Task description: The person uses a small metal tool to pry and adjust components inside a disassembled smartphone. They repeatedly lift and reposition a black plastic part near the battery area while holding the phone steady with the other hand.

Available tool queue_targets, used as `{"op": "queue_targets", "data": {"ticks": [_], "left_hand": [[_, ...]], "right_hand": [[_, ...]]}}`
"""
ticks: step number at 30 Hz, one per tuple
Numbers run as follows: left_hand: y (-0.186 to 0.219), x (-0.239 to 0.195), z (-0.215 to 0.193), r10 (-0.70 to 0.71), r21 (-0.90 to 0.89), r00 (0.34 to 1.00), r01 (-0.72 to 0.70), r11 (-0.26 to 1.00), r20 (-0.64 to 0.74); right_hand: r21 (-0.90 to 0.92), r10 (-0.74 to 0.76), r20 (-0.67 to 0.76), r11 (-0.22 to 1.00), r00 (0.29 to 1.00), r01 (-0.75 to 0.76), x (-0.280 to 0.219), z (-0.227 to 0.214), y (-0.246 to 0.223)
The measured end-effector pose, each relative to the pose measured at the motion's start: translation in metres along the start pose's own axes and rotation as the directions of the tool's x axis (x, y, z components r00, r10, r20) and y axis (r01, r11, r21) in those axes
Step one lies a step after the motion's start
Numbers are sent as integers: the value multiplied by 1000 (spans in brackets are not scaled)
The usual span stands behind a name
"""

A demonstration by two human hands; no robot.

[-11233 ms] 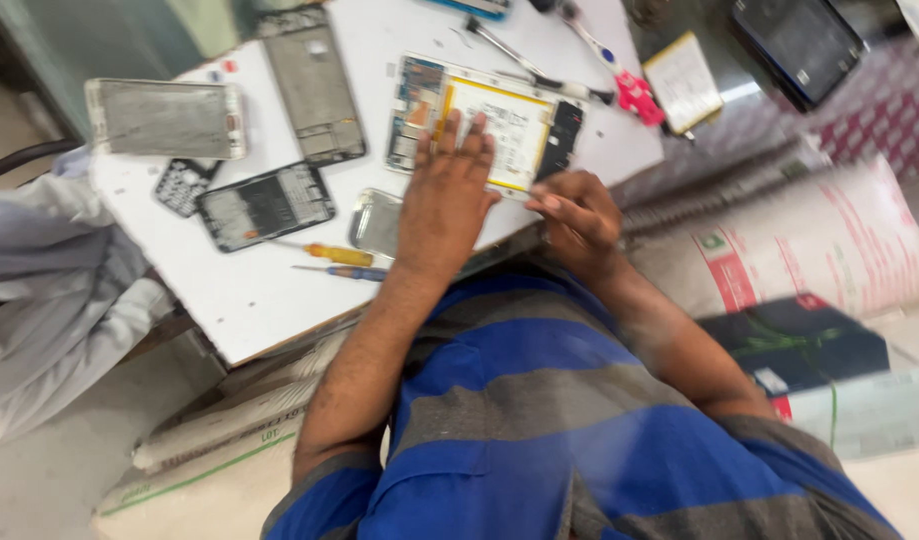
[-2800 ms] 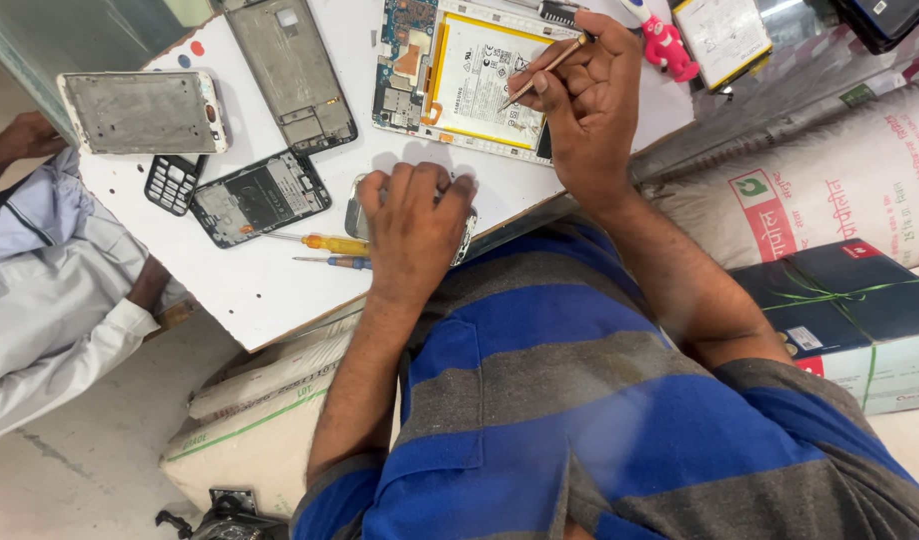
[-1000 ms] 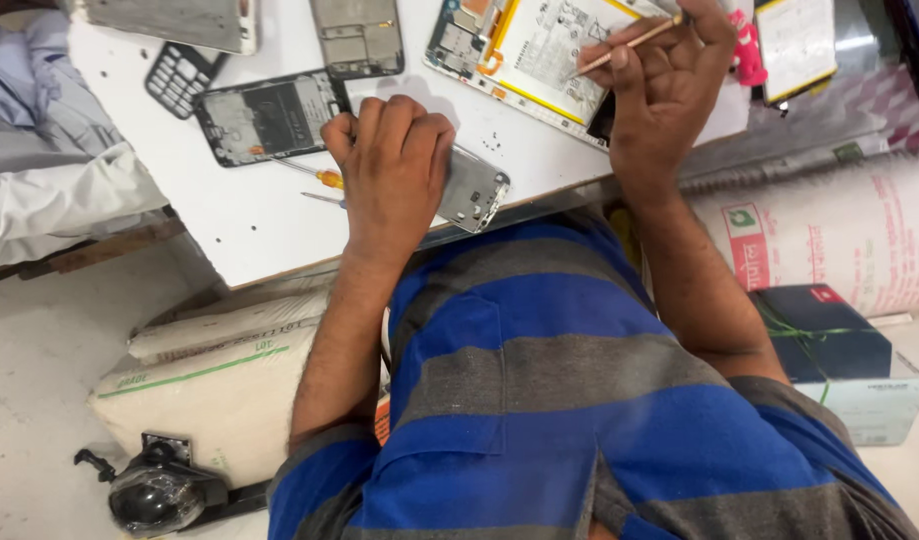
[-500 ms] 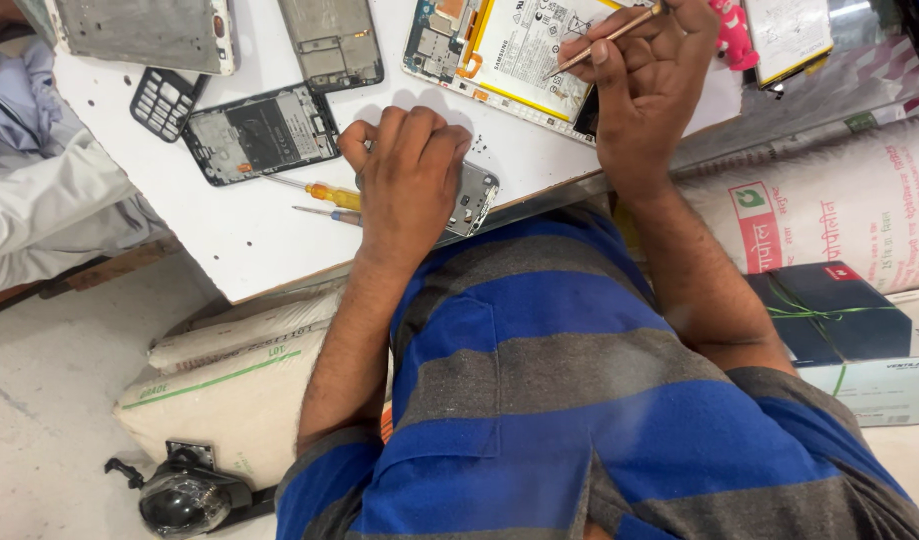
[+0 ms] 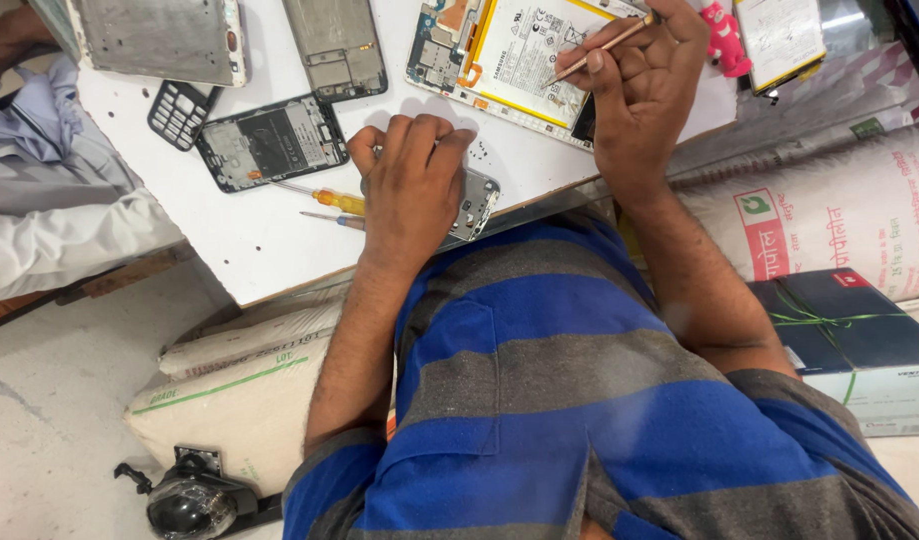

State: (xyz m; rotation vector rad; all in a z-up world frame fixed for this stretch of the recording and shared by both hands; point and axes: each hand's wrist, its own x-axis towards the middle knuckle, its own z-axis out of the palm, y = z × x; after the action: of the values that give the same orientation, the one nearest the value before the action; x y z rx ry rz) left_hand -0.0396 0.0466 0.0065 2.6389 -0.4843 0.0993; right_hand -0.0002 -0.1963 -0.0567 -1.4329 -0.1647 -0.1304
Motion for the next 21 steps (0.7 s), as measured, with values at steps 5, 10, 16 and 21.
{"op": "queue_targets", "data": {"ticks": [5,10,16,21], "left_hand": [[-2,1,-4,-2,15,1000,2,1000,1],[1,5,-2,23,-2,1000,-23,1000,2],[6,9,-1,61,4,998,-61,998,-8],[5,7,-2,68,-6,998,-68,998,8]], "right_hand": [[35,28,-13,999,1000,-28,-3,-3,5],[16,6,-6,1000,1000,-6,-3,-3,6],[48,33,-22,998,999,-32,-2,-1,4],[43,34,-28,999,999,-33,-1,-1,5]]}}
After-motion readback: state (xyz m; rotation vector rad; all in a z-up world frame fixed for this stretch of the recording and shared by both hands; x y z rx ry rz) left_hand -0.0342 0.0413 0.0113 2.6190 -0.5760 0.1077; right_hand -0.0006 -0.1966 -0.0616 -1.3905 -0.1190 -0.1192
